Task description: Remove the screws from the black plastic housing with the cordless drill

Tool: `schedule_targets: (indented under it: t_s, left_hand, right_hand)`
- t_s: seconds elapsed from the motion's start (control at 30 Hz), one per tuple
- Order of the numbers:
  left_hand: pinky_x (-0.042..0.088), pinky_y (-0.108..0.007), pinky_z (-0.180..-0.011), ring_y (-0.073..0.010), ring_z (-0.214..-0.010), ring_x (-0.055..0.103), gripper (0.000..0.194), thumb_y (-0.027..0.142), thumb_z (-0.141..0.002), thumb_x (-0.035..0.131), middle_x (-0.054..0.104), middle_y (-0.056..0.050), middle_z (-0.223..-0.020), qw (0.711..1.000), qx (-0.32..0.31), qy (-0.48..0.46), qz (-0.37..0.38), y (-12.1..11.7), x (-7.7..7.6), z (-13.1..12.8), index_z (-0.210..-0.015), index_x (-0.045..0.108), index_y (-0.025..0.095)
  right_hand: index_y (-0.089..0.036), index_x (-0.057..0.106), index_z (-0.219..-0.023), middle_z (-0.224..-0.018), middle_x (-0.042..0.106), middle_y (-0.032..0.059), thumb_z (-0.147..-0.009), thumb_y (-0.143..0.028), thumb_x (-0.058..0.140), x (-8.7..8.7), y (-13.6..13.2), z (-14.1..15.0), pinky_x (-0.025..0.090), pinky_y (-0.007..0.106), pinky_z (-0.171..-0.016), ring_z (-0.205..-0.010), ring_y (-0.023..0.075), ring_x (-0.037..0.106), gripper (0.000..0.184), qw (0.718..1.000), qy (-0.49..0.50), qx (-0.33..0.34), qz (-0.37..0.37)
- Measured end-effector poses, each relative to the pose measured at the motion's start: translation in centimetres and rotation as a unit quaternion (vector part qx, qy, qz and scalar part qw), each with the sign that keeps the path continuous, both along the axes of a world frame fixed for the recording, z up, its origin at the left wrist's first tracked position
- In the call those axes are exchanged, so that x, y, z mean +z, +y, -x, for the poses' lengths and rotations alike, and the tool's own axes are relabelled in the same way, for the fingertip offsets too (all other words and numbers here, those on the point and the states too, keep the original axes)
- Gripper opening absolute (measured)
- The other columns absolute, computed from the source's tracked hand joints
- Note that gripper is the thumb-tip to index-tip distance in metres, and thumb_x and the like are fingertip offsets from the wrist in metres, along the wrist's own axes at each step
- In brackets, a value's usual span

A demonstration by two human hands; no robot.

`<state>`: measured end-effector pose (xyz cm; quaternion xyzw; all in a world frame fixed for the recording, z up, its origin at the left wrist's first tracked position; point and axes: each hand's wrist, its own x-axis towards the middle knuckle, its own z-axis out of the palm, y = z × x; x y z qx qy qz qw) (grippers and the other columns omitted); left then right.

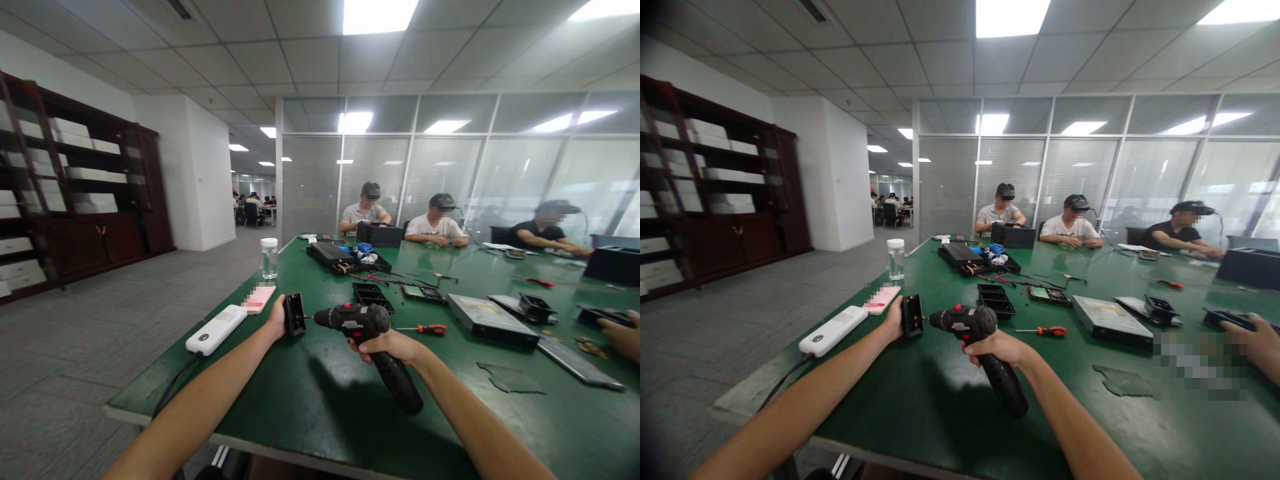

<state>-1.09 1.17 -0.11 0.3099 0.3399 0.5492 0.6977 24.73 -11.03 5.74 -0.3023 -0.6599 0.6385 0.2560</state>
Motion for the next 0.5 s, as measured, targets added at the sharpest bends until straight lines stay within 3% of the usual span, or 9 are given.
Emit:
schedule_targets:
  t_s: [0.5]
  left_hand:
    - [0.041, -0.031, -0.046, -0.0192, -0.051, 0.053, 0.037, 0.046, -0.068, 0.031, 0.053, -0.006, -0.054, 1.000, 0.001, -0.021, 0.019, -0.30, 0.35, -0.07, -0.065, 0.050, 0.013]
  right_hand:
    - [-0.008, 0.050, -0.088, -0.065, 0.050, 0.0030, -0.059, -0.022, 0.059, 0.14, -0.04, 0.01, 0.035, 0.022, -0.051, -0.054, 0.0085, 0.046, 0.033, 1.000, -0.006, -0.002, 0.004]
